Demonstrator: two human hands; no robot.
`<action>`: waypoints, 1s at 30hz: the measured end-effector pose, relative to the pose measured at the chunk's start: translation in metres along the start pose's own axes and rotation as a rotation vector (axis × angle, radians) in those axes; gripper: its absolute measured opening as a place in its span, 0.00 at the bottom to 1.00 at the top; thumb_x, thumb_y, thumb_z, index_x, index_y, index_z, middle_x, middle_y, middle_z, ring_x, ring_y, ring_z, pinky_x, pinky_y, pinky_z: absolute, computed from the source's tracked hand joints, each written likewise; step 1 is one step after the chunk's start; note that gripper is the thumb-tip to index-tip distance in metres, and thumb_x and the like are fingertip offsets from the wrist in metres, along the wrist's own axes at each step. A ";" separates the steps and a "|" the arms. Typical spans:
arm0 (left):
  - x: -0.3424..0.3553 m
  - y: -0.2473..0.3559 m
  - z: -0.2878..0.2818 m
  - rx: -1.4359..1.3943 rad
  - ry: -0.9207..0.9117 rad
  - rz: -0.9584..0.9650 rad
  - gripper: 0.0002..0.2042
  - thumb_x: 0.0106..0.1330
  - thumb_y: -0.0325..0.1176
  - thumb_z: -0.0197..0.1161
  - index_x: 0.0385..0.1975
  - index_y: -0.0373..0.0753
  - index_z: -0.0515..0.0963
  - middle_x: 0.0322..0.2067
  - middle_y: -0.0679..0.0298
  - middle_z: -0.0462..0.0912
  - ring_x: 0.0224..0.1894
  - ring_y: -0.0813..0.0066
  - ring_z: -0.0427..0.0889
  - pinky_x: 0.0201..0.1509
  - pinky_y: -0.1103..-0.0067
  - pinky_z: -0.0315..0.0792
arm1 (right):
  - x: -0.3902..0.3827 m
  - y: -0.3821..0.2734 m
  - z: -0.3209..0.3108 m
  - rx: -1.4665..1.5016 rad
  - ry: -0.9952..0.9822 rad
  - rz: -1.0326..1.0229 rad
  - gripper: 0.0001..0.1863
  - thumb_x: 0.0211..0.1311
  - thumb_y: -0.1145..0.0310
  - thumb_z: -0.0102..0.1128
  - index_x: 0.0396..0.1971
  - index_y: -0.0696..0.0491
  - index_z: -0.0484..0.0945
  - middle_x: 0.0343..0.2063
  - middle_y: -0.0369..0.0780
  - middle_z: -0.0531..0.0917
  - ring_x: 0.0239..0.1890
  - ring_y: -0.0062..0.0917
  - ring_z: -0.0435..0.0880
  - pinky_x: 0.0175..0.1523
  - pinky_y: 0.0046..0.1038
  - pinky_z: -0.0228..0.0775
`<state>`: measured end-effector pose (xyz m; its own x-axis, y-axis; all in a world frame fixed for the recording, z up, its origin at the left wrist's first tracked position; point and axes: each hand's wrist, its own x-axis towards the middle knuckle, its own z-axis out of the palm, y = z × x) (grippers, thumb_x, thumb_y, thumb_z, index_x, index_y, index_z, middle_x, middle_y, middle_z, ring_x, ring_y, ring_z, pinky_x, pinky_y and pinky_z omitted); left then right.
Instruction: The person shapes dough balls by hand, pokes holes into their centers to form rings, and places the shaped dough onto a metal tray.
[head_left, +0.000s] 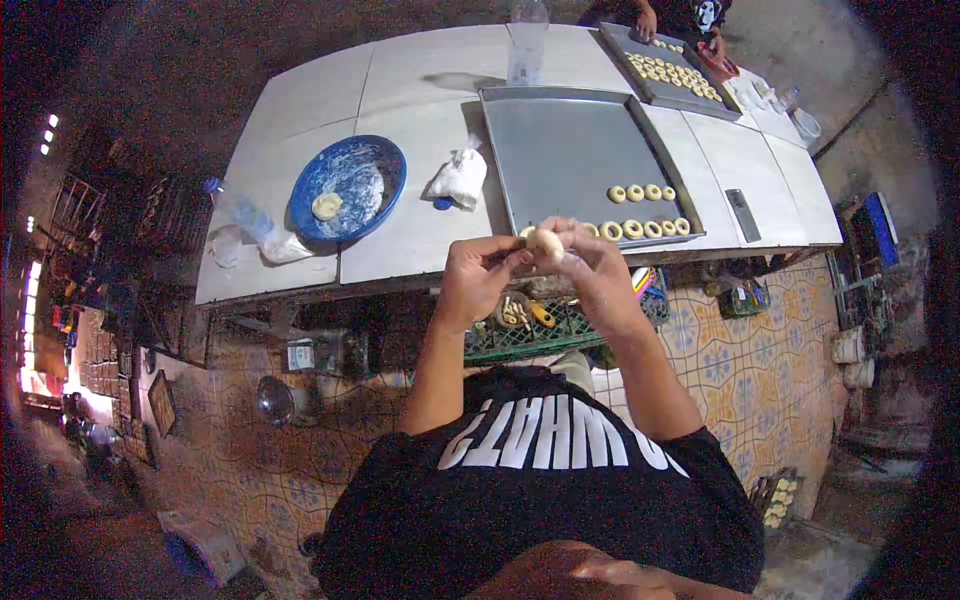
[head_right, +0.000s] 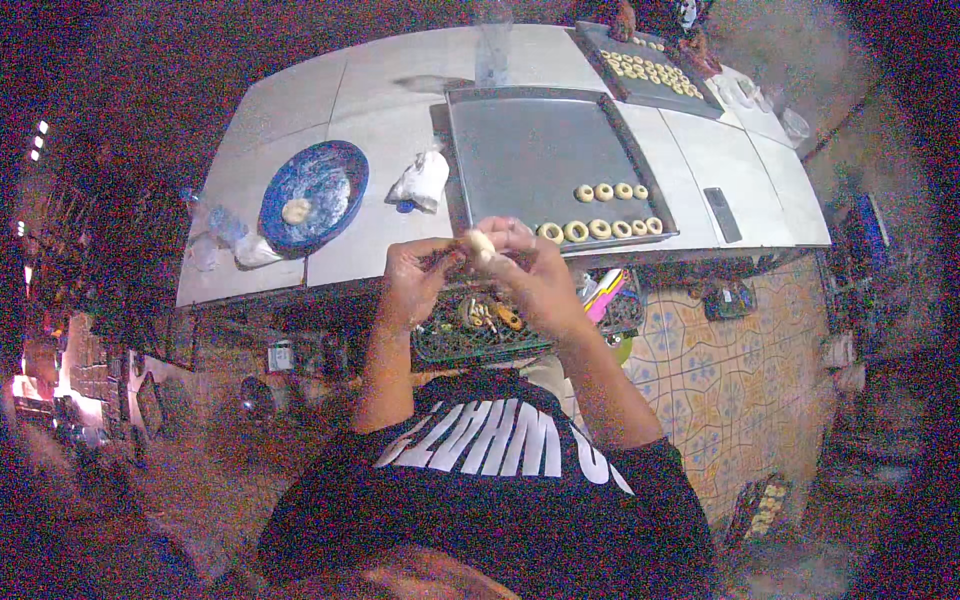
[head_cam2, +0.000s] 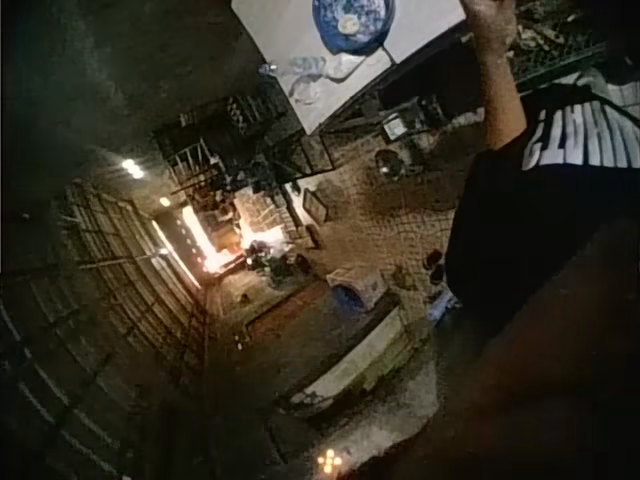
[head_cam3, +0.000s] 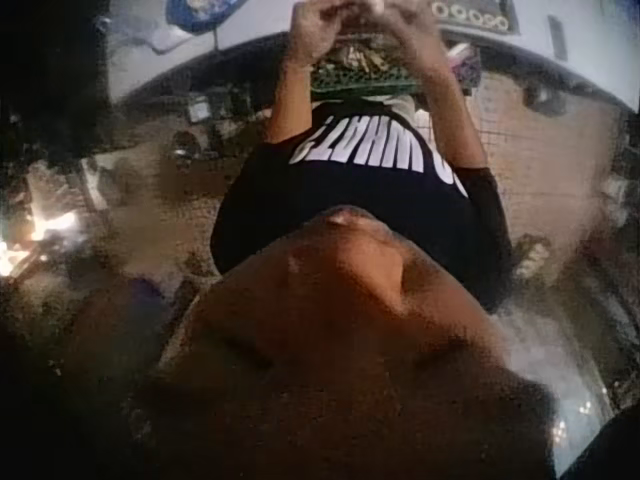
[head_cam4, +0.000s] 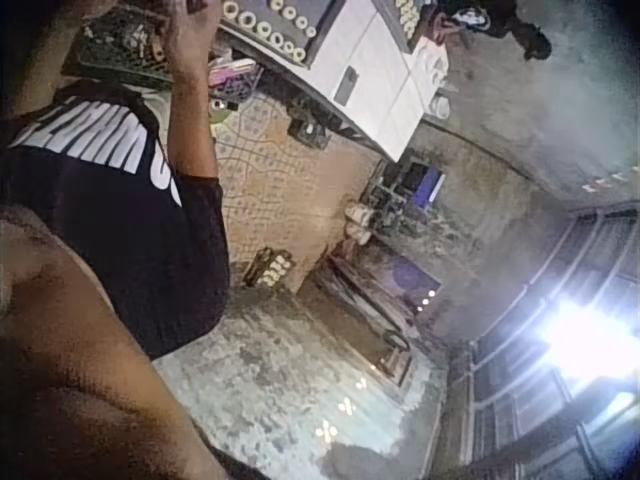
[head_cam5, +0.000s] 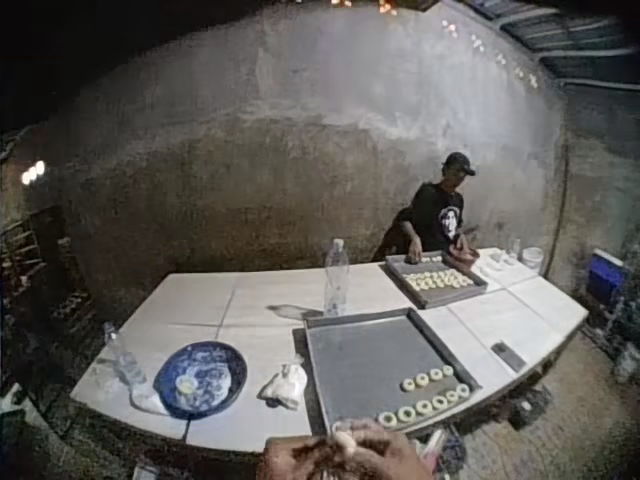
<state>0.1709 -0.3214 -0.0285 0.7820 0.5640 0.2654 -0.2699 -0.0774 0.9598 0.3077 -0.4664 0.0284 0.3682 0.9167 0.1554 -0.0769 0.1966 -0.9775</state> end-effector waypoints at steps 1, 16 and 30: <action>0.000 0.005 0.003 -0.001 -0.002 -0.002 0.09 0.71 0.23 0.66 0.47 0.26 0.85 0.40 0.59 0.89 0.41 0.78 0.86 0.49 0.80 0.82 | 0.001 0.001 -0.001 0.042 0.015 -0.026 0.10 0.63 0.74 0.67 0.44 0.59 0.86 0.53 0.40 0.80 0.58 0.27 0.78 0.63 0.29 0.70; -0.004 0.028 0.008 -0.006 -0.011 0.037 0.10 0.71 0.19 0.63 0.49 0.26 0.83 0.42 0.58 0.89 0.43 0.76 0.87 0.53 0.79 0.82 | -0.007 -0.003 0.004 -0.050 -0.003 0.030 0.09 0.69 0.70 0.65 0.43 0.59 0.86 0.51 0.39 0.80 0.56 0.28 0.78 0.64 0.30 0.68; -0.012 0.031 0.008 -0.116 -0.003 -0.031 0.09 0.73 0.26 0.64 0.45 0.26 0.84 0.38 0.58 0.89 0.40 0.78 0.86 0.49 0.80 0.82 | -0.006 0.001 0.006 -0.186 -0.067 -0.073 0.12 0.69 0.68 0.64 0.44 0.60 0.86 0.53 0.41 0.79 0.55 0.27 0.78 0.61 0.31 0.70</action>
<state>0.1574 -0.3371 -0.0008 0.7928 0.5619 0.2361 -0.3087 0.0361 0.9505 0.2999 -0.4694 0.0277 0.3032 0.9248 0.2298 0.1222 0.2014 -0.9718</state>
